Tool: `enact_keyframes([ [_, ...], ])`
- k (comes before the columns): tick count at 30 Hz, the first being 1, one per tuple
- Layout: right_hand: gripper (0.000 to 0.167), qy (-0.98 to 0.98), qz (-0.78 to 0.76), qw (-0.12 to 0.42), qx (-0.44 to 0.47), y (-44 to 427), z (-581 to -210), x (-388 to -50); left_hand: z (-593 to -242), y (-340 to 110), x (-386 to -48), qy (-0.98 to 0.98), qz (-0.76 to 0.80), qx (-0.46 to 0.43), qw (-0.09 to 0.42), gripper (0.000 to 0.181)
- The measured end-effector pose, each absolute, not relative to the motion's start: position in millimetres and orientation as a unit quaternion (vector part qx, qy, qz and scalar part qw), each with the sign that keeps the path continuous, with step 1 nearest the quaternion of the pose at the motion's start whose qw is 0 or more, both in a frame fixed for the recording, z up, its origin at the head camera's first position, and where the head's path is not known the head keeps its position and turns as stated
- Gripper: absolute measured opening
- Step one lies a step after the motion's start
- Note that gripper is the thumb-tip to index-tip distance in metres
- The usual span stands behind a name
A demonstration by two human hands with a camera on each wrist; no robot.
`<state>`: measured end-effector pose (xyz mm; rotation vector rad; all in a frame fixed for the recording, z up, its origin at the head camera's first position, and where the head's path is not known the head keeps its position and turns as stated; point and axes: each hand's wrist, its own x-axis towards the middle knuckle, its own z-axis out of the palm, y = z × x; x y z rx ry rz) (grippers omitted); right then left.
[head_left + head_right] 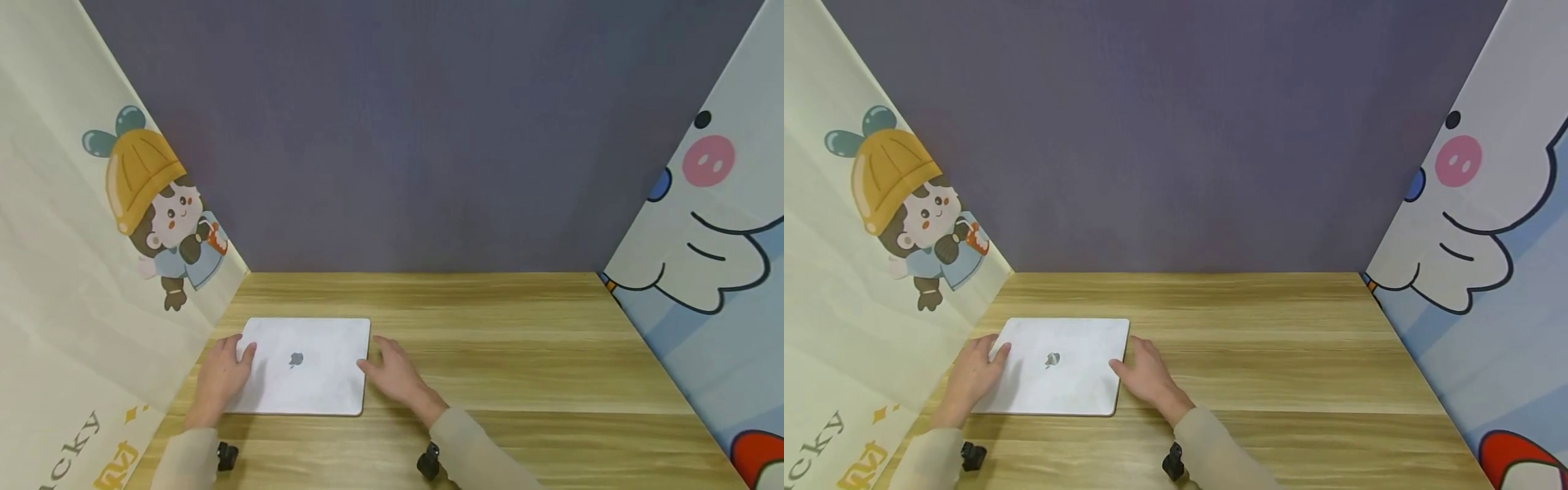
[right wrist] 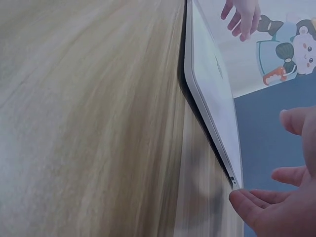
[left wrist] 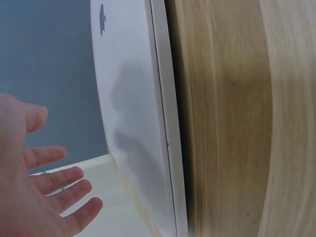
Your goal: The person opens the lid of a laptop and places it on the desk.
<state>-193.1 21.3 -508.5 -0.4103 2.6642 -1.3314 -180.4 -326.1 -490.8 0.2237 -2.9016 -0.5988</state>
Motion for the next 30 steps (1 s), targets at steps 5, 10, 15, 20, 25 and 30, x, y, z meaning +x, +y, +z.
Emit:
enact_keyframes([
  [5,0.071,0.881,-0.448,0.074,-0.128,15,-510,-196,-492,-333,-182,-0.976,-0.192,0.073,0.072,0.061],
  [10,0.07,0.88,-0.452,0.08,-0.123,11,-511,-199,-495,-340,-184,-0.977,-0.191,0.07,0.06,0.061],
  [15,0.068,0.877,-0.459,0.083,-0.118,6,-512,-201,-499,-345,-185,-0.975,-0.201,0.087,0.03,0.064],
  [20,0.068,0.879,-0.456,0.077,-0.117,1,-515,-203,-502,-347,-186,-0.972,-0.209,0.102,0.002,0.067],
  [25,0.068,0.881,-0.452,0.072,-0.118,-4,-518,-204,-505,-349,-187,-0.971,-0.21,0.11,-0.011,0.069],
  [30,0.066,0.883,-0.449,0.079,-0.114,-6,-518,-203,-507,-349,-187,-0.97,-0.211,0.118,-0.028,0.073],
])
